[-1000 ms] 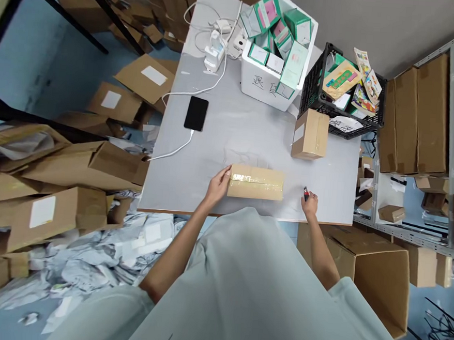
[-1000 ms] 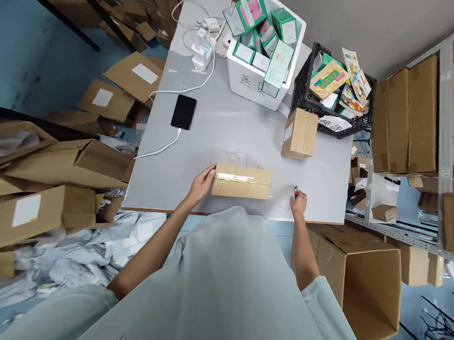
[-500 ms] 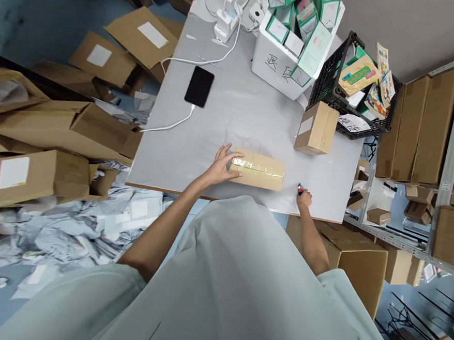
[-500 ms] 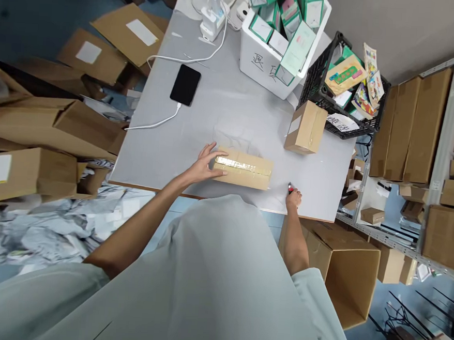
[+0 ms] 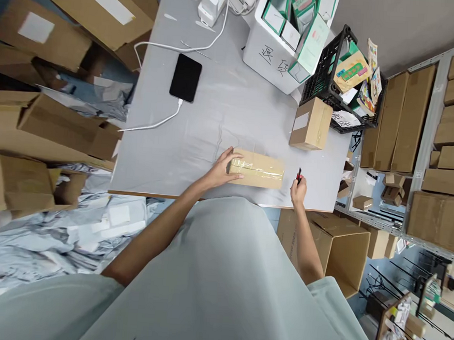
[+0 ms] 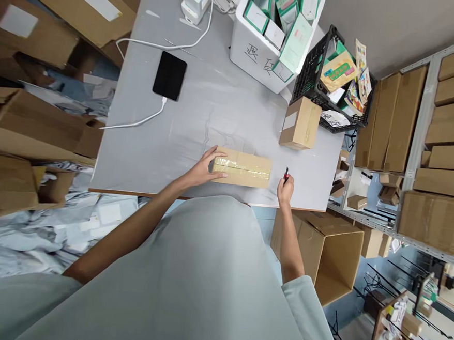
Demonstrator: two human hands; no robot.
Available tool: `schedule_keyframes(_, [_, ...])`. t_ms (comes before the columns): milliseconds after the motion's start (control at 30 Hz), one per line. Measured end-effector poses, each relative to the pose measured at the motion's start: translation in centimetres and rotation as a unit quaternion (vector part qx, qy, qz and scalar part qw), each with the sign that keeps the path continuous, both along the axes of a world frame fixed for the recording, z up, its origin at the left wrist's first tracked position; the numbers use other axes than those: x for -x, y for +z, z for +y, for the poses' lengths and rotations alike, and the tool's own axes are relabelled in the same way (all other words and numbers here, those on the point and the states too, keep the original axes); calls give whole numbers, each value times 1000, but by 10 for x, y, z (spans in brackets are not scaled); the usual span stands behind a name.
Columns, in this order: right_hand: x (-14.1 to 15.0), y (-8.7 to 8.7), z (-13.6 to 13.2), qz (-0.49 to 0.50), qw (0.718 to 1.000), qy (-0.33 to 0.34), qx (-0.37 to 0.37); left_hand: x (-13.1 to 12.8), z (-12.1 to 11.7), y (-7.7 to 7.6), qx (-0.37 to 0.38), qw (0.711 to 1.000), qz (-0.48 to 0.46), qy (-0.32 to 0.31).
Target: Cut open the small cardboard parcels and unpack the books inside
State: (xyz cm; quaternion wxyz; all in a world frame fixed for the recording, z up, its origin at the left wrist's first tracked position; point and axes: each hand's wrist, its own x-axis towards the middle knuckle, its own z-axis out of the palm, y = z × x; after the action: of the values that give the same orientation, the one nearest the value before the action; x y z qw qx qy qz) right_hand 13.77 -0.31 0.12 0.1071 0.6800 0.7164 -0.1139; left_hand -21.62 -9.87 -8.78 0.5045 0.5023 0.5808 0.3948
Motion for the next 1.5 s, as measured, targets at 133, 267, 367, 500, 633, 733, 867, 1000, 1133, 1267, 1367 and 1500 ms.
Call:
schedule_keyframes(133, [40,46,3,45,997,57,18,-3,-1,-3,-3,1000,-13,14])
schedule_keyframes(267, [101,71,-4,-9,966,227,128,-5,-1,-4,-6,999,-29,14])
schedule_keyframes(367, [148,77,-8,-53,925,324,190,-6,-1,-6,-14,999,-36,12])
schedule_keyframes(500, [192,83,-5,-108,885,390,230,-8,0,-10,-21,999,-41,16])
schedule_keyframes(633, [210,89,3,-152,862,414,250,-11,0,-14,-31,998,-49,24])
schedule_keyframes(733, [215,92,6,-168,850,426,260,-12,0,-17,-35,997,-58,28])
schedule_keyframes(867, [222,93,4,-188,841,432,268,-12,1,-17,-25,997,-62,28])
schedule_keyframes(1000, [227,93,1,-202,838,429,268,-11,2,-13,-18,998,-59,29])
schedule_keyframes(1133, [228,90,-1,-201,842,427,262,-9,1,-9,-22,997,-64,27])
schedule_keyframes(1267, [230,88,-2,-204,842,431,252,-8,0,-8,-19,998,-64,24])
schedule_keyframes(1367, [235,88,-3,-205,841,437,246,-8,0,-8,-17,998,-60,23])
schedule_keyframes(1500, [241,91,-1,-199,835,447,251,-7,1,-9,-16,999,-44,23])
